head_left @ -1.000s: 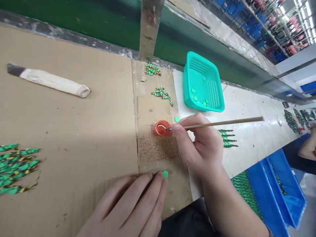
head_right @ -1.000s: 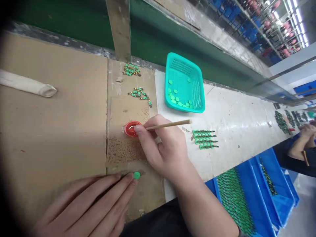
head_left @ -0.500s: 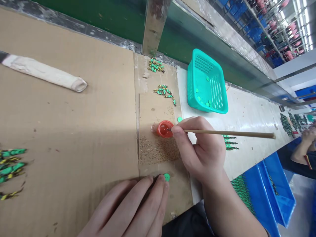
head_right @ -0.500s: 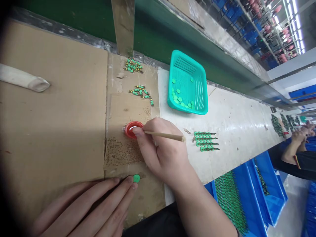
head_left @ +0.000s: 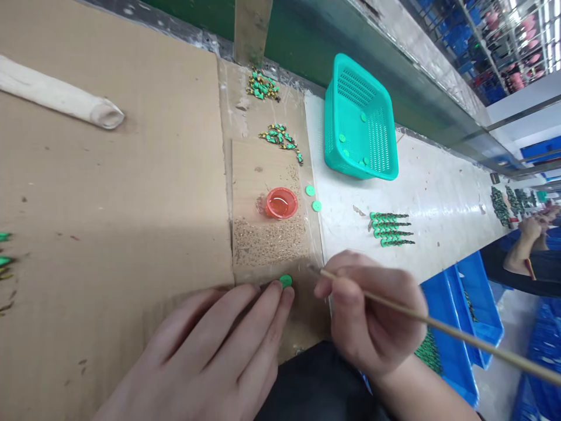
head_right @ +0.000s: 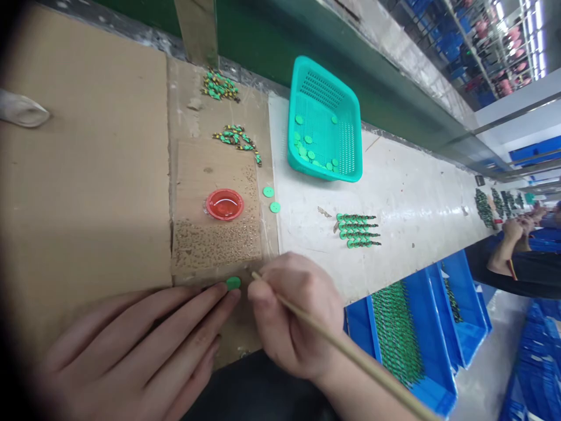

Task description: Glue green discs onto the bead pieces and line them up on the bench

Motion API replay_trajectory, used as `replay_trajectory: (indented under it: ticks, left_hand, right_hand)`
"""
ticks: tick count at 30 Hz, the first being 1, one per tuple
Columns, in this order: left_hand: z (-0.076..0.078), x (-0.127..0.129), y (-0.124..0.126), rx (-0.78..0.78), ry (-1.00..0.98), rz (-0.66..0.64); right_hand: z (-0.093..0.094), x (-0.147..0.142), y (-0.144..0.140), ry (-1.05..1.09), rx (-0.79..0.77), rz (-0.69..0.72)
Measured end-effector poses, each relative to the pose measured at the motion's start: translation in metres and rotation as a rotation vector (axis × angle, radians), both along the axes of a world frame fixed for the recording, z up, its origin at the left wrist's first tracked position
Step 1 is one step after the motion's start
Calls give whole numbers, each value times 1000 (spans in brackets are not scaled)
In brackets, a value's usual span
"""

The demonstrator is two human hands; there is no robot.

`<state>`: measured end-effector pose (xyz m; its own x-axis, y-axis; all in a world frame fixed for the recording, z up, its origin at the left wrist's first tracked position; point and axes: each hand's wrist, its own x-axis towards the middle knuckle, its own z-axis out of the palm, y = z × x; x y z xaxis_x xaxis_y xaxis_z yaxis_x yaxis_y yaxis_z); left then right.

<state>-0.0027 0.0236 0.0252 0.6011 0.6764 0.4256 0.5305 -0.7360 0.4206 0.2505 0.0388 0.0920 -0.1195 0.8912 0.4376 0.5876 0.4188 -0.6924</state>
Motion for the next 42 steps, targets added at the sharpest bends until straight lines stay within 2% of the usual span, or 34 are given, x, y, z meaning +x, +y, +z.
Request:
replay_trajectory:
  ticks: [2, 4, 10, 19, 26, 33, 39, 42]
  left_hand:
    - [1, 0, 0, -19, 6, 0]
    - [2, -1, 0, -47, 12, -12]
    - [2, -4, -1, -105, 17, -17]
    - [5, -1, 1, -44, 32, -39]
    - [2, -2, -1, -82, 3, -19]
    - [1, -1, -2, -77, -11, -9]
    - [3, 1, 1, -71, -27, -4]
    - [4, 2, 2, -57, -15, 4]
  right_hand:
    - [-6, -2, -14, 53, 57, 3]
    - [-11, -5, -19, 46, 46, 15]
    - [-11, -5, -14, 19, 47, 33]
    - [-4, -5, -15, -17, -115, 9]
    - [-8, -5, -15, -40, -48, 18]
    - [-8, -5, -14, -49, -64, 20]
    - [-17, -7, -15, 63, 1, 33]
    - [-16, -6, -12, 143, 22, -10]
